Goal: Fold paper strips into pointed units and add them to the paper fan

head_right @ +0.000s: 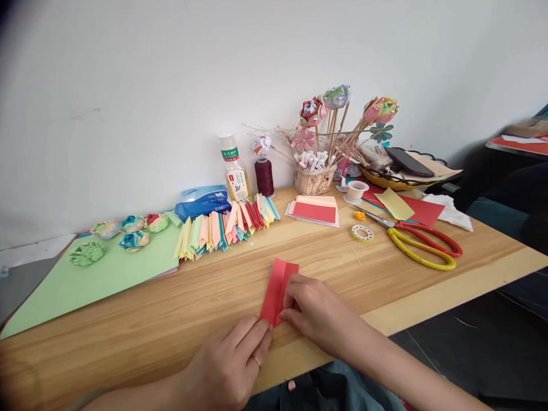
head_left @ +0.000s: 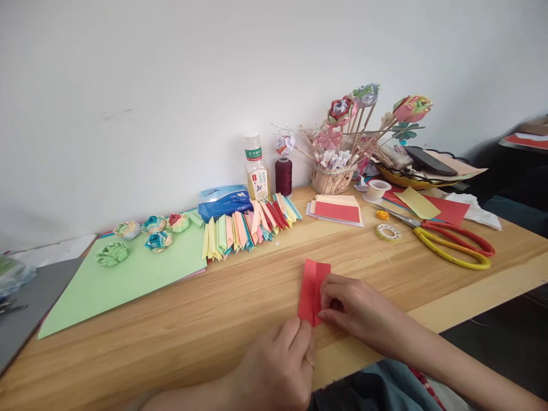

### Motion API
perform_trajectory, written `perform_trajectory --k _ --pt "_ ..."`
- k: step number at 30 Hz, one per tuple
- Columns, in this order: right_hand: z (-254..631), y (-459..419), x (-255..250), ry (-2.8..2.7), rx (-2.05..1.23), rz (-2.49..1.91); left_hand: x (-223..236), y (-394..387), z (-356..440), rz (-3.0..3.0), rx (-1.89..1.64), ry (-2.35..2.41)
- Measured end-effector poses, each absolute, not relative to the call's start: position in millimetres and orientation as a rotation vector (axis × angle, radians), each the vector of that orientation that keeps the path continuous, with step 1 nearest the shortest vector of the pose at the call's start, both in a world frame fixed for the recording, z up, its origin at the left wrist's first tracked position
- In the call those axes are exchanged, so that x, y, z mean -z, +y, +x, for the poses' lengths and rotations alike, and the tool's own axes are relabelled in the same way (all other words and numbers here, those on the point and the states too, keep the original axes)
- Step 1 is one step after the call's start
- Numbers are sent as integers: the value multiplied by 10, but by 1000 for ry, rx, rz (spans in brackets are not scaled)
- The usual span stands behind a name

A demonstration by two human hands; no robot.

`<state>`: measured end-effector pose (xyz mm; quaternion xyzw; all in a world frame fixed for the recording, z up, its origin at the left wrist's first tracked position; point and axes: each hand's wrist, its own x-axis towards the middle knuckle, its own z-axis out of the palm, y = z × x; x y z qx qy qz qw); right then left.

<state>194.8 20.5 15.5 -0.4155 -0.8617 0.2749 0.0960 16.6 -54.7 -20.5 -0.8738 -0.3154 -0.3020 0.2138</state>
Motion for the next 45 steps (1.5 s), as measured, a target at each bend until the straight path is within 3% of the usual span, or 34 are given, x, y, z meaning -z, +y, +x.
perform_trajectory --k 16,24,32,37,41,45 --pt "1951 174 -125 -2591 -730 -1202 325 -519 262 -2585 854 -1340" --pt "2053 197 -95 -2623 -594 -1161 319 -524 237 -2566 835 -1310" --pt "2270 83 -62 -2717 -306 -637 255 -297 75 -2376 781 -1118" --pt "2175 -160 -114 -2696 -222 -698 132 -191 -31 -2530 524 -1210" --pt "2111 -103 -192 -2700 -340 -676 128 -193 -3 -2626 579 -1259" --pt "2114 72 -87 -2628 -93 -710 153 -185 12 -2638 586 -1165"
